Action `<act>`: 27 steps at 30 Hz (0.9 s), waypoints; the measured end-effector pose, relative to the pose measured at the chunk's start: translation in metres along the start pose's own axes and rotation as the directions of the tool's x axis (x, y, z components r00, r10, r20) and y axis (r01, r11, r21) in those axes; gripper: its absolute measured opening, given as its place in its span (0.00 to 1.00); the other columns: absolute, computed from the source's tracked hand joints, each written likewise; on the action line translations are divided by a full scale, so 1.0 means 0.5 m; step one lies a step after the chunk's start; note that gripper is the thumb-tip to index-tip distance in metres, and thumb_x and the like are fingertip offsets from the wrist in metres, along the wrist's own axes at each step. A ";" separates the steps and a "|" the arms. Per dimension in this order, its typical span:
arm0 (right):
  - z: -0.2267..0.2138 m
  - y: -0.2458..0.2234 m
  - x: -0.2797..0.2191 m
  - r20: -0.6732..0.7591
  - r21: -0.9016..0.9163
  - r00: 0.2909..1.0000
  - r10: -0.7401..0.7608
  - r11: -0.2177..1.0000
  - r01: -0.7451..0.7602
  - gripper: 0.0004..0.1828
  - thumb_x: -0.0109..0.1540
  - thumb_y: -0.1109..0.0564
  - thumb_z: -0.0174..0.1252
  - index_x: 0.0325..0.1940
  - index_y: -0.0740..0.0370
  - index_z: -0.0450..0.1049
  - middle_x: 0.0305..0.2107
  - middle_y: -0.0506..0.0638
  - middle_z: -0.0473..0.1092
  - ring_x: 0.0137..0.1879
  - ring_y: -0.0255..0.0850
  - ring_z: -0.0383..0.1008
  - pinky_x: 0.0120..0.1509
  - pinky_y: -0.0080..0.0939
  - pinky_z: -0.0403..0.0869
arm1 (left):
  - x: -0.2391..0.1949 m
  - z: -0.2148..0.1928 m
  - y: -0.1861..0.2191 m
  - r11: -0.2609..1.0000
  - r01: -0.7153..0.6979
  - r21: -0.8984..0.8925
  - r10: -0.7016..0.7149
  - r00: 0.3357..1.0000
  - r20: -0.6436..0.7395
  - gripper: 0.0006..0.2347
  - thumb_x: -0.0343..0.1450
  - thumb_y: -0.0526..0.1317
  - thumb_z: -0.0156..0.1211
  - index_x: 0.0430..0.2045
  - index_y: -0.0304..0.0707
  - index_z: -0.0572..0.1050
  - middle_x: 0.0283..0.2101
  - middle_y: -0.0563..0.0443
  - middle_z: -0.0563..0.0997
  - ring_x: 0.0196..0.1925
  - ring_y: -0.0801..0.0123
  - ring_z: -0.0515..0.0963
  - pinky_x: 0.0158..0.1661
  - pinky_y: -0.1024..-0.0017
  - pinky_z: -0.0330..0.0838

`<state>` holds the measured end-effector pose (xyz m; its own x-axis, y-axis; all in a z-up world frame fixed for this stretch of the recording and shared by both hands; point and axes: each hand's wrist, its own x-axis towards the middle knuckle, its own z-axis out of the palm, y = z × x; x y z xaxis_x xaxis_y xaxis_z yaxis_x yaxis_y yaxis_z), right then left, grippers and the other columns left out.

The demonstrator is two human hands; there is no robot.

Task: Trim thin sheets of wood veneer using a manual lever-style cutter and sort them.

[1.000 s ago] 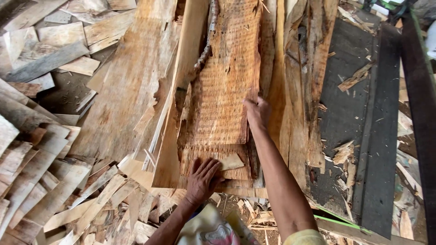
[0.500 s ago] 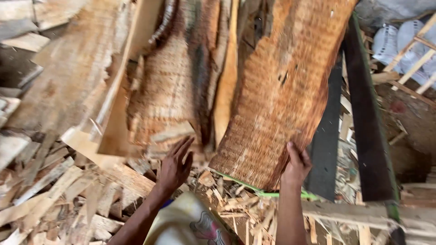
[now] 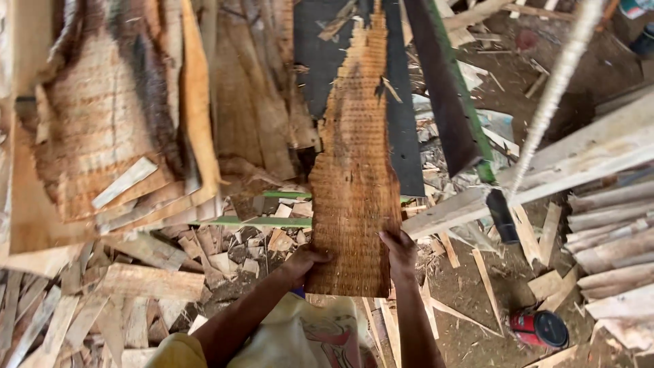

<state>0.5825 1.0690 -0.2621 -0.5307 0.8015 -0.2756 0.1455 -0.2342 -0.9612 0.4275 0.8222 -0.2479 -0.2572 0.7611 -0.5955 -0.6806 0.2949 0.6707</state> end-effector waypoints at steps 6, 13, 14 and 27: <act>-0.083 0.006 0.037 0.039 0.220 0.998 0.059 0.973 -0.066 0.23 0.61 0.58 0.64 0.60 0.67 0.76 0.52 0.58 0.76 0.55 0.45 0.77 0.59 0.42 0.77 | 0.124 -0.004 -0.004 0.913 0.046 0.405 0.020 0.987 -0.157 0.23 0.68 0.45 0.67 0.57 0.40 0.73 0.56 0.46 0.80 0.52 0.64 0.81 0.52 0.64 0.81; -0.295 -0.143 0.018 -0.168 0.355 0.937 0.307 0.905 -0.233 0.26 0.70 0.53 0.49 0.69 0.70 0.64 0.57 0.64 0.72 0.63 0.51 0.75 0.64 0.44 0.78 | 0.147 0.048 0.005 0.856 -0.143 0.496 0.237 0.963 -0.131 0.18 0.66 0.48 0.69 0.44 0.35 0.83 0.52 0.42 0.86 0.50 0.63 0.88 0.48 0.63 0.84; -0.343 -0.131 0.047 -0.112 0.426 0.977 0.179 0.897 -0.115 0.29 0.69 0.52 0.50 0.70 0.72 0.63 0.57 0.67 0.71 0.62 0.53 0.74 0.64 0.47 0.78 | 0.163 0.039 -0.004 0.882 -0.386 0.271 0.380 0.922 0.076 0.17 0.69 0.50 0.65 0.43 0.36 0.83 0.53 0.42 0.85 0.53 0.60 0.87 0.52 0.60 0.82; -0.386 -0.392 0.113 0.425 -0.035 0.889 0.173 0.984 -0.175 0.41 0.55 0.54 0.68 0.70 0.60 0.61 0.36 0.52 0.71 0.30 0.35 0.71 0.26 0.39 0.72 | 0.286 0.220 -0.103 0.918 -0.183 0.353 0.269 0.939 -0.215 0.23 0.72 0.55 0.50 0.45 0.34 0.84 0.53 0.42 0.86 0.51 0.60 0.88 0.53 0.59 0.81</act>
<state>0.6851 1.2664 -0.0905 -0.8010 0.4382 -0.4080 0.2649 -0.3517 -0.8979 0.5014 0.9795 -0.3193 -0.5723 0.6696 -0.4733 -0.3355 0.3355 0.8803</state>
